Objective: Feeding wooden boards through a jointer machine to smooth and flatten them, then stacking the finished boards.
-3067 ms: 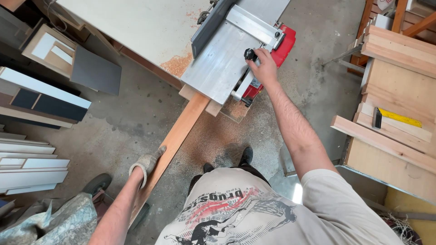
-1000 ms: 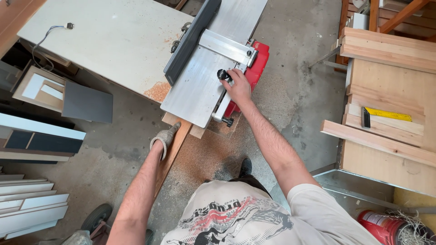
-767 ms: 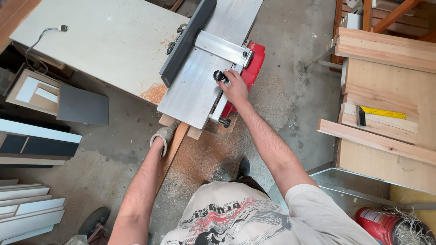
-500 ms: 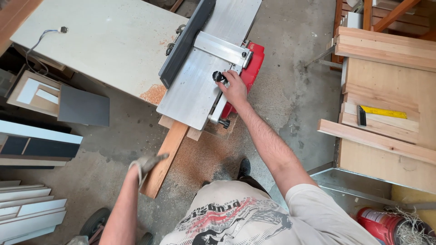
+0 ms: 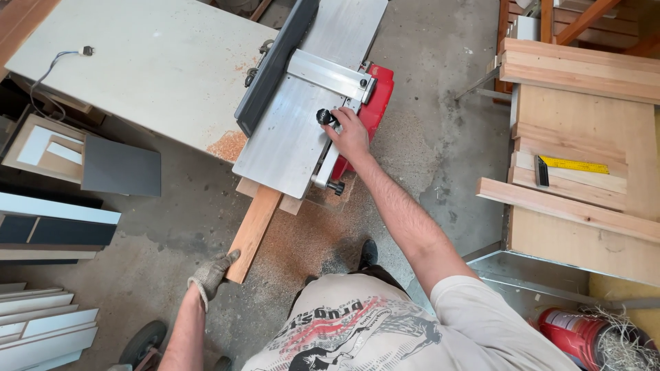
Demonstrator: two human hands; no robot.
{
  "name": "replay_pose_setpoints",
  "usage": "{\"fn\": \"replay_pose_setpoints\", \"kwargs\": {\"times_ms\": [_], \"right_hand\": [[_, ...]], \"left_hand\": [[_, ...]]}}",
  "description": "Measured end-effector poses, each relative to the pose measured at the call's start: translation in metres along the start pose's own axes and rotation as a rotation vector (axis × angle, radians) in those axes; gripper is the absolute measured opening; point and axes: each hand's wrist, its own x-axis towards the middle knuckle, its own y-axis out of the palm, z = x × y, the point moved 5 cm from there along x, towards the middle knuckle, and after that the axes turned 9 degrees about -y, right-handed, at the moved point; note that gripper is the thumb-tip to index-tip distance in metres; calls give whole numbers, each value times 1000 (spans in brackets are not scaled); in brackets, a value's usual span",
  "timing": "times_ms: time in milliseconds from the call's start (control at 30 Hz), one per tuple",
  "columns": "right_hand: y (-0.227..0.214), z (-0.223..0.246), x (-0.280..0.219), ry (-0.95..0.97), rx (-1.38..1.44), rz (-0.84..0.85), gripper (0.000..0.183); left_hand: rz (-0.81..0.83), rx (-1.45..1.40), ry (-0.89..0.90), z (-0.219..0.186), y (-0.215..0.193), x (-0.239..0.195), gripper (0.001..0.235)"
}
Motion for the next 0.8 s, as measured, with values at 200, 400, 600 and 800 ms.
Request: {"fn": "replay_pose_setpoints", "kwargs": {"times_ms": [200, 400, 600, 800], "right_hand": [[-2, 2, 0, -2, 7, 5, 45], [0, 1, 0, 25, 8, 16, 46], [-6, 7, 1, 31, 9, 33, 45], [-5, 5, 1, 27, 13, 40, 46]], "left_hand": [[-21, 0, 67, -11, 5, 25, 55], [4, -13, 83, -43, 22, 1, 54], [9, 7, 101, -64, 32, 10, 51], [-8, -16, 126, -85, 49, 4, 50]]}}
